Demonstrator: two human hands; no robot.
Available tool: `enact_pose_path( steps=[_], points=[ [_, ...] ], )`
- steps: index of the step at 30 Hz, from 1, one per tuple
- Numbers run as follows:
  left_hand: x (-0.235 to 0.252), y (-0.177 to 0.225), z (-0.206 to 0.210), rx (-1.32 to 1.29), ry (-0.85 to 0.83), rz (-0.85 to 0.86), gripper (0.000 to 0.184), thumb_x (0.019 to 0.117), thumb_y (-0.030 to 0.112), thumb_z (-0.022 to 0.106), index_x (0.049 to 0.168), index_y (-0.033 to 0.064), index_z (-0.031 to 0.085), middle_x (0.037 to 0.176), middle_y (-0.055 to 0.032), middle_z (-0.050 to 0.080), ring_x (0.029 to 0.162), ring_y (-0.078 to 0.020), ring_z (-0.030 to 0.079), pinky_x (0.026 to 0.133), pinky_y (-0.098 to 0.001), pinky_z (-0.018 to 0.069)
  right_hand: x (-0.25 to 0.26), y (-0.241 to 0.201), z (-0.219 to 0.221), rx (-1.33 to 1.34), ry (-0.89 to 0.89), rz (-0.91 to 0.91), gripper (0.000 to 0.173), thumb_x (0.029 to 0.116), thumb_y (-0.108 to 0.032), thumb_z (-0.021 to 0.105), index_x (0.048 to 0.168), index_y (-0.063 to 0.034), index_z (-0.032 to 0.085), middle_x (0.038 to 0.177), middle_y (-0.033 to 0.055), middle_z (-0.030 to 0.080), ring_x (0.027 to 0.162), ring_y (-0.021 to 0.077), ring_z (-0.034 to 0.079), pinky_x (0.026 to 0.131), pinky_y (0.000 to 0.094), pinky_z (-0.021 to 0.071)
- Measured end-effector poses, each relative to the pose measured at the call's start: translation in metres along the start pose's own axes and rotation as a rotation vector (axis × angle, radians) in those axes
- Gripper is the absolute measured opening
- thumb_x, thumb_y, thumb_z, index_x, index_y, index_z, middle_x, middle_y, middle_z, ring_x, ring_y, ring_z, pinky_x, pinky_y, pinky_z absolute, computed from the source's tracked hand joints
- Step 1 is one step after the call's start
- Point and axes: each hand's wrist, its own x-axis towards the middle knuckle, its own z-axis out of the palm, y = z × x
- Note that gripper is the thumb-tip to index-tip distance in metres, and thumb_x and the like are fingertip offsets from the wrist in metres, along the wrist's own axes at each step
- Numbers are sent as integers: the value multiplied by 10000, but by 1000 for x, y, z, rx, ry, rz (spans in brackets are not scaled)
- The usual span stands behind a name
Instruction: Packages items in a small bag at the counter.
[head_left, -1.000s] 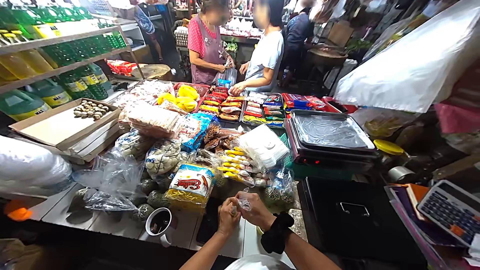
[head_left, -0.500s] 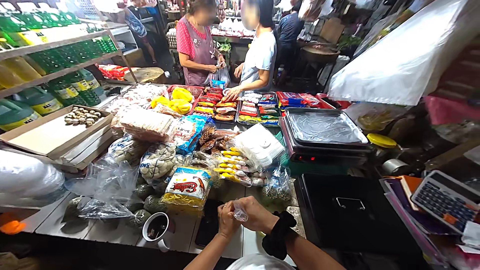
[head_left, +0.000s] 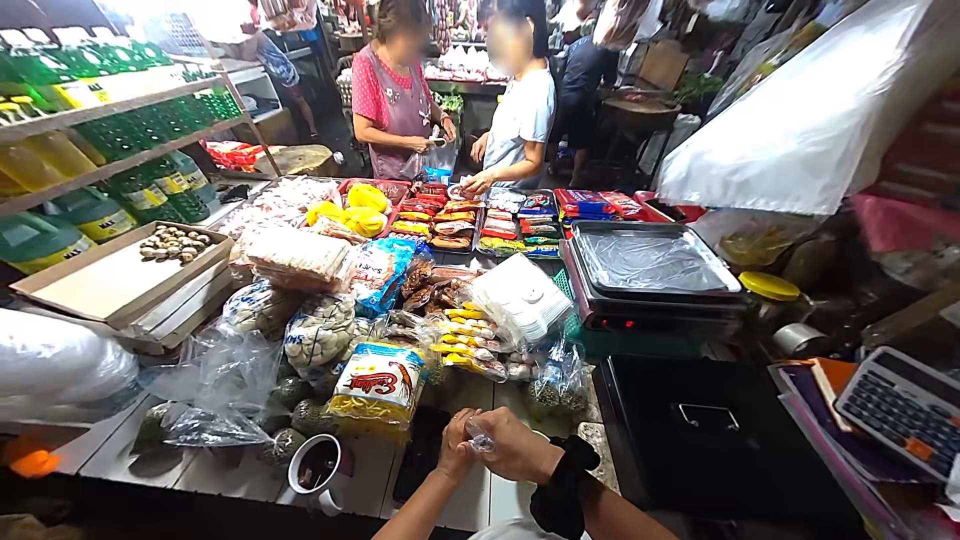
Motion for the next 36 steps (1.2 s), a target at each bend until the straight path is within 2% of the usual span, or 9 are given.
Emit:
enact_pose_path(
  steps=[9, 13, 15, 20, 22, 25, 29, 33, 36],
  points=[
    [-1, -8, 2, 0, 12, 35, 291, 837, 158, 645, 917, -108, 730, 908, -235, 729, 892, -354, 724, 858, -508, 558, 2, -4, -2, 6, -14, -25, 265, 976, -197, 643, 961, 64, 694, 869, 212, 687, 841, 313, 679, 785, 487, 524],
    [-1, -4, -2, 11, -29, 23, 283, 832, 111, 665, 973, -127, 722, 959, -263, 722, 940, -393, 711, 898, -544, 538, 2, -2, 0, 12, 2, -51, 261, 979, -194, 641, 964, 60, 696, 873, 211, 688, 856, 313, 682, 802, 485, 526],
    [0, -7, 0, 19, -6, 12, 296, 836, 141, 666, 970, -117, 724, 941, -251, 724, 914, -396, 713, 853, -569, 537, 2, -2, 3, 18, 42, -85, 319, 999, -241, 626, 928, 64, 684, 827, 206, 670, 817, 305, 670, 773, 472, 523],
    [5, 2, -5, -128, 30, -266, 219, 904, 31, 645, 1034, -130, 719, 1024, -254, 723, 1002, -339, 700, 970, -485, 523, -1, -6, 8, 23, 200, -159, 374, 1031, -240, 571, 869, 77, 685, 774, 193, 660, 749, 274, 663, 727, 421, 528],
    [3, 0, 0, -187, 108, -299, 256, 903, 68, 611, 1043, -115, 724, 1028, -233, 726, 1003, -296, 698, 969, -453, 525, -2, -3, 9, 25, 268, -181, 373, 1029, -228, 568, 824, 66, 670, 708, 166, 630, 684, 238, 634, 670, 385, 510],
    [0, 0, 5, -111, 130, -220, 246, 906, 63, 607, 1011, -129, 719, 986, -240, 729, 953, -324, 716, 929, -484, 546, -4, -3, 8, 23, 288, -200, 344, 1014, -206, 586, 814, 58, 677, 691, 149, 623, 665, 219, 624, 652, 358, 505],
    [-1, 4, -1, -26, 68, -15, 233, 842, 54, 647, 979, -123, 715, 964, -242, 726, 930, -358, 718, 890, -508, 558, -6, -12, 7, -15, 288, -274, 220, 970, -114, 608, 886, 44, 737, 765, 160, 692, 751, 242, 693, 728, 363, 558],
    [1, 5, -4, -16, -24, -79, 299, 885, 42, 629, 1125, -125, 691, 1072, -276, 716, 1030, -393, 704, 967, -536, 525, -10, -19, 3, -69, 263, -298, 176, 955, -73, 613, 918, 33, 750, 789, 159, 714, 806, 263, 718, 800, 389, 567],
    [5, -12, 7, -51, -41, -180, 345, 954, 90, 573, 1245, -77, 656, 1083, -227, 729, 993, -339, 721, 941, -512, 550, -13, -26, 0, -105, 252, -278, 163, 942, -46, 616, 923, 49, 747, 778, 181, 701, 773, 292, 710, 767, 410, 569]
  ],
)
